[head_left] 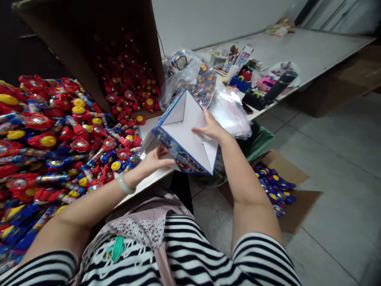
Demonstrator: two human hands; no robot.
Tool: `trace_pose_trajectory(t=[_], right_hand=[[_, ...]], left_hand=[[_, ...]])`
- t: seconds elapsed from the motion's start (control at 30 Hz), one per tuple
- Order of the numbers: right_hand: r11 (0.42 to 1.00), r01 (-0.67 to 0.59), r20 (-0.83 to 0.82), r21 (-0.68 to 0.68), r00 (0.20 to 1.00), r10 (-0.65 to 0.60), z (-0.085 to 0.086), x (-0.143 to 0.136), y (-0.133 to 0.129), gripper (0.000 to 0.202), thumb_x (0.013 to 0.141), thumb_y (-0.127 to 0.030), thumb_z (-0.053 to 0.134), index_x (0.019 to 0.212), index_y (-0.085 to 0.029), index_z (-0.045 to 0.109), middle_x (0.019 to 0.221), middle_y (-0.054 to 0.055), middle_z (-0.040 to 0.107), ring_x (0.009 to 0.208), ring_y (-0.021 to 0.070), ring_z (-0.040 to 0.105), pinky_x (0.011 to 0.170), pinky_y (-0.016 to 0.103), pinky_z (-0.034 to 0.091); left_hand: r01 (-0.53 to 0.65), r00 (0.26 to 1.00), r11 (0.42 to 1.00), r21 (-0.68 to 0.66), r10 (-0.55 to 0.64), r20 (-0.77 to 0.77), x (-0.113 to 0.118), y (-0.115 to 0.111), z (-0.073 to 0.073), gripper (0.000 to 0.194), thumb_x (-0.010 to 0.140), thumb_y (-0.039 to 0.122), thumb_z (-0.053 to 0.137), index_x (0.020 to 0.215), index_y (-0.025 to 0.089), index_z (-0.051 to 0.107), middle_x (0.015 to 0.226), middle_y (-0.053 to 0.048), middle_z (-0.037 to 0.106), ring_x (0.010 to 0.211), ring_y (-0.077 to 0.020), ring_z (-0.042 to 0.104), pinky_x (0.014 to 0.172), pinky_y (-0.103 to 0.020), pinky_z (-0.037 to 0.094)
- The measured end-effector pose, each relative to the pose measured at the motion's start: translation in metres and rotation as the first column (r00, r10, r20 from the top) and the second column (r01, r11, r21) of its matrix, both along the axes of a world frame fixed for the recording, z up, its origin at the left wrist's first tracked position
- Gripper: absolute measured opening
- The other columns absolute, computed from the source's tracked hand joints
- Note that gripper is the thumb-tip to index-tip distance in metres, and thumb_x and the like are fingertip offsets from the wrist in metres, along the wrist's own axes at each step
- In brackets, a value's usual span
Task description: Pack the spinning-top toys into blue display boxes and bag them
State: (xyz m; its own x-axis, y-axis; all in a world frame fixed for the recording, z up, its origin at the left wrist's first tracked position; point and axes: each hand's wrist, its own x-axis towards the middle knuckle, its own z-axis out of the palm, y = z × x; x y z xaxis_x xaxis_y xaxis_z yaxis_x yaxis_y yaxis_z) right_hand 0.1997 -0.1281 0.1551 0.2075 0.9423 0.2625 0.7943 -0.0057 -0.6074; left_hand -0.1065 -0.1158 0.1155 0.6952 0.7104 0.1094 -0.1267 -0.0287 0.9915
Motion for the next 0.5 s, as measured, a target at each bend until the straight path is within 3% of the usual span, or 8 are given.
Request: trace_pose_trajectory(t=[0.07,0.17,0.27,0.33,0.4,0.5], right_hand=[[0.996,0.079,-0.005,-0.037,0.997,-0.079,-0.003,-0.002,0.002,0.112,0.07,-0.047,0.081,0.159,-0.018,0.019,0.156,0.021,0.036,0.146,0.038,0.034,0.12,0.057,0.028],[0.985,0.172,0.027,-0.032,0.985,-0.171,-0.002,-0.009,-0.007,0.111,0.07,-0.046,0.081,0.158,-0.016,0.021,0.152,0.023,0.04,0.145,0.0394,0.035,0.118,0.058,0.031],[0.987,0.144,0.025,0.072,0.989,-0.146,0.002,-0.017,-0.031,0.106,0.068,-0.055,0.081,0.154,-0.019,0.03,0.151,0.02,0.043,0.143,0.0382,0.038,0.118,0.057,0.031],[0.963,0.18,-0.037,0.198,0.984,-0.177,0.005,-0.022,-0.057,0.102,0.065,-0.064,0.08,0.148,-0.02,0.038,0.148,0.018,0.046,0.14,0.0366,0.042,0.118,0.054,0.033],[0.893,0.284,-0.123,0.349,0.959,-0.257,0.007,-0.03,-0.09,0.1,0.063,-0.072,0.076,0.142,-0.02,0.043,0.142,0.017,0.051,0.135,0.0357,0.048,0.115,0.053,0.036],[0.721,0.445,-0.228,0.532,0.895,-0.385,0.008,-0.048,-0.14,0.098,0.064,-0.071,0.073,0.141,-0.02,0.04,0.14,0.017,0.05,0.132,0.0363,0.05,0.113,0.055,0.038]], left_hand=[[-0.113,0.979,0.983,-0.146,0.135,0.155,0.028,0.01,-0.014,0.055,0.053,0.039,0.094,0.084,0.018,0.054,0.085,0.0,0.064,0.084,-0.0151,0.063,0.084,-0.031,0.052],[-0.093,0.945,0.962,-0.256,0.166,0.282,0.049,0.015,-0.016,0.057,0.057,0.046,0.091,0.097,0.018,0.061,0.095,-0.004,0.069,0.096,-0.0211,0.066,0.094,-0.038,0.051],[0.104,0.952,0.979,-0.174,-0.047,0.301,0.044,0.011,-0.011,0.066,0.056,0.046,0.091,0.111,0.019,0.066,0.104,-0.008,0.073,0.116,-0.0306,0.064,0.107,-0.047,0.047],[0.236,0.932,0.969,-0.078,-0.203,0.3,0.036,0.008,-0.005,0.062,0.055,0.049,0.092,0.105,0.019,0.07,0.1,-0.009,0.075,0.12,-0.0336,0.063,0.108,-0.048,0.048],[0.385,0.892,0.923,0.014,-0.375,0.251,0.029,0.004,0.007,0.053,0.055,0.052,0.091,0.092,0.019,0.073,0.093,-0.008,0.075,0.114,-0.0334,0.066,0.103,-0.046,0.053],[0.606,0.782,0.79,0.095,-0.613,0.111,0.027,-0.005,0.032,0.051,0.049,0.048,0.095,0.085,0.018,0.074,0.089,-0.006,0.076,0.095,-0.0304,0.072,0.091,-0.043,0.06]])
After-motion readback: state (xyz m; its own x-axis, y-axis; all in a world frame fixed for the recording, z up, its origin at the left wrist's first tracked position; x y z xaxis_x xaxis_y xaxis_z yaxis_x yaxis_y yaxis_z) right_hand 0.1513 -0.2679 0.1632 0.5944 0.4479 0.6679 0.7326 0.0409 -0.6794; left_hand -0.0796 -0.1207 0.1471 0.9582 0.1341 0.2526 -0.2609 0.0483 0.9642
